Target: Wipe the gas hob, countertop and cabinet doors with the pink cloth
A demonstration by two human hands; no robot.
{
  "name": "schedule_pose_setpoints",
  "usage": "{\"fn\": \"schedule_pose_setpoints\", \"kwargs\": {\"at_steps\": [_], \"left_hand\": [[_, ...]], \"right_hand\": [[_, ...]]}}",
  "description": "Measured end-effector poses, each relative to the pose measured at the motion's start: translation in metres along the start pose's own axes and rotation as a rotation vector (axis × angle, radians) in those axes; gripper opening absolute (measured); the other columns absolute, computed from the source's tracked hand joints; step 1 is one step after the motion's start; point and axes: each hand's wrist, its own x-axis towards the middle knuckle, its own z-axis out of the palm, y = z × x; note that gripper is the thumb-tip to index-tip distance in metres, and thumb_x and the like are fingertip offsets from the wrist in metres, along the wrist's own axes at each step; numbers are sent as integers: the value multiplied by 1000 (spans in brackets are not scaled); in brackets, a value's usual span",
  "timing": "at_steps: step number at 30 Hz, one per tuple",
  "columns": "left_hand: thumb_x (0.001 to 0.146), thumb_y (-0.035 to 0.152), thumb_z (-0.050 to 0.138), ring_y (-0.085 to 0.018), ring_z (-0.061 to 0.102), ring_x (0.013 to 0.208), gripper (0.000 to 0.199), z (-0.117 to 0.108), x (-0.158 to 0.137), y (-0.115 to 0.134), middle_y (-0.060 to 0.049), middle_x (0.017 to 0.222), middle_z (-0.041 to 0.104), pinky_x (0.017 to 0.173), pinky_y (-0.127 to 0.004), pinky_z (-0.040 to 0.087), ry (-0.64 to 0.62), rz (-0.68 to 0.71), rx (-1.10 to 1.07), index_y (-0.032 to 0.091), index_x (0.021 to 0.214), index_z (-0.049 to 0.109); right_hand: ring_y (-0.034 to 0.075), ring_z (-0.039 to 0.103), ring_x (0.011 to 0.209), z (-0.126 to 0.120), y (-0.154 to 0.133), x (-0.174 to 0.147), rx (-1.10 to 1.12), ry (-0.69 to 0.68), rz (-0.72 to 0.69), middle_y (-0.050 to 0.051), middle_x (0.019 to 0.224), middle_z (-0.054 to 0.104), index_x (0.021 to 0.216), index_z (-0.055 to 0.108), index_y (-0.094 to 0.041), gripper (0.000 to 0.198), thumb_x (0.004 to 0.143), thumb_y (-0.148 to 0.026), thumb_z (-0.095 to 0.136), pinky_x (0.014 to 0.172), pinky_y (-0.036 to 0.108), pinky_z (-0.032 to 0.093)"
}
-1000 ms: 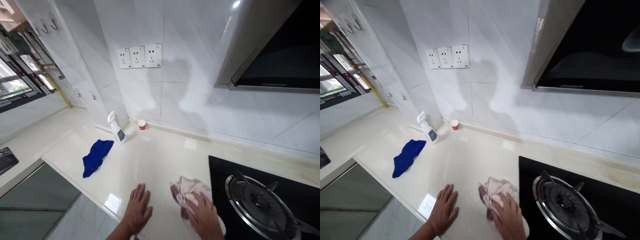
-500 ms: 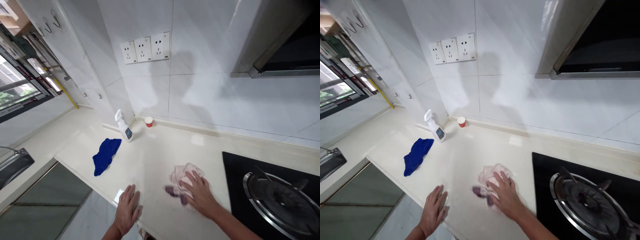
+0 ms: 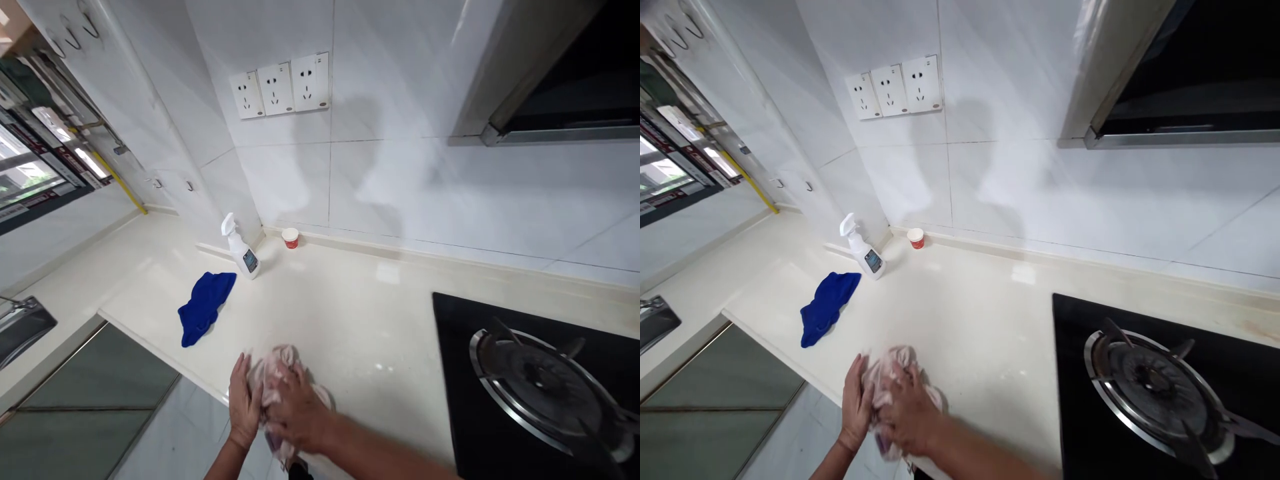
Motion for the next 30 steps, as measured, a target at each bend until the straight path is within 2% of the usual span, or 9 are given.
{"fn": "schedule_pose_setpoints", "kwargs": {"at_steps": [3,5,8,13,17,20,24,27,30], "left_hand": [[101,43,37,-28,45,140,41,2,1,-3,-8,142,58,113,-52,42,-81,24,41,26,131,61],[100,43,41,-29,44,140,36,2,2,0,-6,140,60,109,-52,44,-131,33,123,28,118,68],[97,44,48,-34,43,139,35,1,6,11,-9,142,57,103,-53,47,-164,46,290,27,122,66],[93,46,54,-35,52,120,37,1,24,26,-15,125,61,94,-51,49,-256,128,432,22,119,67],[93,43,54,-34,51,123,38,7,32,27,-16,129,57,98,-50,47,-259,207,426,20,122,64],[94,42,53,-34,46,132,38,12,30,23,-17,140,53,103,-52,43,-232,235,415,19,123,63],[95,43,52,-34,47,133,41,13,28,19,-17,140,56,104,-51,42,-243,239,374,18,125,61],[94,45,53,-33,49,132,41,12,29,19,-17,139,57,104,-51,42,-235,215,336,19,124,63],[92,44,55,-33,50,131,39,11,31,16,-15,139,58,105,-52,42,-246,201,300,21,122,65]], "right_hand": [[28,49,131,-3,-25,-20,19,-13,-32,9,143,52,129,60,-24,43,95,-49,61,110,54,43],[30,42,139,-11,-30,-44,37,-18,-59,3,146,51,120,65,-31,36,92,-54,63,113,55,39],[29,37,145,-33,-23,-98,11,11,-55,-3,143,54,109,68,-38,27,89,-55,65,115,52,38],[25,41,142,-70,-9,-206,-233,201,36,0,136,60,113,68,-35,39,85,-61,68,115,41,41],[25,43,141,-81,-13,-246,-387,202,87,-2,138,60,113,68,-35,35,85,-55,72,112,37,45],[30,37,145,-75,-18,-242,-401,188,113,1,139,58,117,66,-35,35,87,-55,67,115,46,41],[34,21,152,-52,-25,-207,-361,190,135,5,145,52,127,60,-33,41,88,-43,67,121,57,25],[39,20,151,-27,-36,-156,-166,39,212,8,154,42,138,53,-32,59,82,-42,71,121,62,23],[44,24,148,4,-52,-83,39,-111,277,12,157,38,141,50,-31,67,81,-47,73,116,67,28]]}}
